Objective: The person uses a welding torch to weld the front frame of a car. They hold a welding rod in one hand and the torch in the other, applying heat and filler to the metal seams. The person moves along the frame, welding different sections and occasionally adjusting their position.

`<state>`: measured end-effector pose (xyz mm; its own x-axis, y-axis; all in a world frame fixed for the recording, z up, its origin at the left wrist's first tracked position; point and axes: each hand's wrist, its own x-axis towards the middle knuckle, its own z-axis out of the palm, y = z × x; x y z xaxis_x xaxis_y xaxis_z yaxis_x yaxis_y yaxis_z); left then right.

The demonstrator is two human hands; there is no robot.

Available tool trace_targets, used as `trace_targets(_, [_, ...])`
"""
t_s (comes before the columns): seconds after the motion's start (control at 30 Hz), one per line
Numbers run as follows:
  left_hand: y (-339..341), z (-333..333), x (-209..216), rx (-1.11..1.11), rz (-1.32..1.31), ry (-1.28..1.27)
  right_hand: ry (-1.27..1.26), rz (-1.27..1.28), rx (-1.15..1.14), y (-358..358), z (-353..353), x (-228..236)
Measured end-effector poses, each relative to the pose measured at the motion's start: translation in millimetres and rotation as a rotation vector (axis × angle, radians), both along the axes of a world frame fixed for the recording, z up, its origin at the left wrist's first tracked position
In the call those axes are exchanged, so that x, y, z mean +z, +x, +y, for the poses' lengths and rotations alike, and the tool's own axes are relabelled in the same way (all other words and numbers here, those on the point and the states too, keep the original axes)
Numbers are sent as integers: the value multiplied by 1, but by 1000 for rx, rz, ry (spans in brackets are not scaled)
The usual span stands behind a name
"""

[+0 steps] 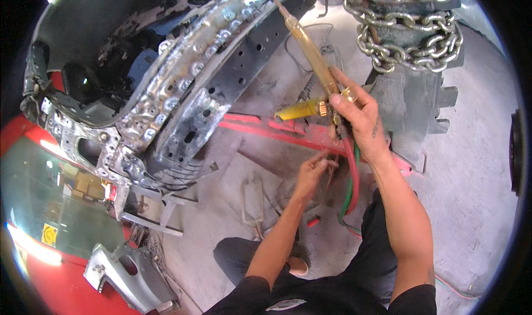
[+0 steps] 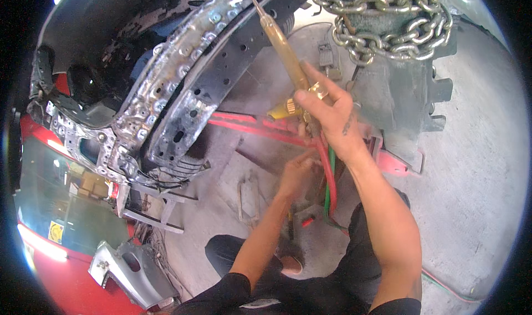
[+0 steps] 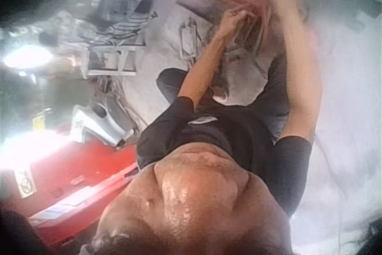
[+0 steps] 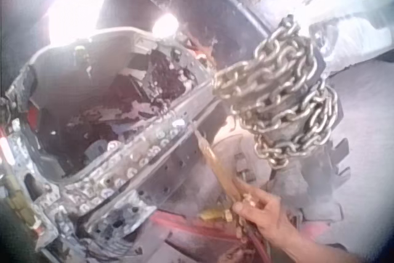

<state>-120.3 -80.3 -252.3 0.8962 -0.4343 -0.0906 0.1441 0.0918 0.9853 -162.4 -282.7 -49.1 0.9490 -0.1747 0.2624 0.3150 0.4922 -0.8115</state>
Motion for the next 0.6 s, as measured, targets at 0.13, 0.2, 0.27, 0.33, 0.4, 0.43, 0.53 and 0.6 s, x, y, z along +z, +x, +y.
trace_targets(0.13, [9, 1, -5, 14, 60, 73, 82, -36, 49, 11, 12, -5])
trace_targets(0.2, [8, 5, 3, 69, 82, 131, 80, -18, 59, 19, 13, -8])
trace_targets(0.27, [6, 16, 18, 61, 54, 201, 97, -17, 78, 28, 13, -12])
trace_targets(0.33, [-12, 23, 48, 27, -173, 400, 87, -32, 72, 36, 10, -15])
trace_targets(0.4, [-25, 40, 72, 23, -318, 512, 96, -51, 73, 41, 10, -15])
trace_targets(0.43, [-35, 54, 78, 44, -338, 529, 111, -54, 86, 41, 13, -18])
trace_targets(0.53, [-33, 69, 117, 216, -507, 567, 126, -73, 83, 44, 11, -18])
trace_targets(0.6, [-13, 75, 144, 286, -504, 476, 116, -72, 86, 42, 10, -17])
